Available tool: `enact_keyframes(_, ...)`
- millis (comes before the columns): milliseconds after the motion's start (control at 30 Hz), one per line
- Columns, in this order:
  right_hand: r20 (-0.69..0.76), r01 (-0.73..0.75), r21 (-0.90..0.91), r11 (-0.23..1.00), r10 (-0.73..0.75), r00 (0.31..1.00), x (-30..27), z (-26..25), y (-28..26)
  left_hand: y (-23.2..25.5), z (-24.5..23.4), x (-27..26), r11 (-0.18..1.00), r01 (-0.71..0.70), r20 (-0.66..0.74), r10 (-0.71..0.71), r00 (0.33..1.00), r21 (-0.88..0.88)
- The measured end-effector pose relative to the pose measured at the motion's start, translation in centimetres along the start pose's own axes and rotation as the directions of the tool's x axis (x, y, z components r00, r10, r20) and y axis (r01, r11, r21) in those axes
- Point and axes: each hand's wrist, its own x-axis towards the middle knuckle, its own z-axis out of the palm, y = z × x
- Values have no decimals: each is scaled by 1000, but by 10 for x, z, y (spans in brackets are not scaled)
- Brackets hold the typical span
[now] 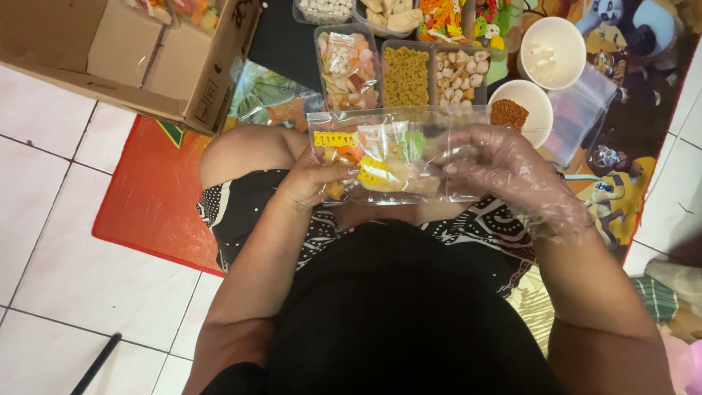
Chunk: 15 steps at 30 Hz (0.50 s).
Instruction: Packing various small snack items into individual plastic bags while sitting on the floor.
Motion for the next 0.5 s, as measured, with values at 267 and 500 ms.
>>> enact_keyframes(267, 124, 196, -169, 966, -176, 976, 16, -9, 19, 14, 15, -2, 999, 3, 1, -3, 1000, -51)
enact_keyframes(500, 141, 79, -200, 977, -51, 989, 22, -13, 14, 19, 8, -2, 999, -7, -46, 5, 999, -41)
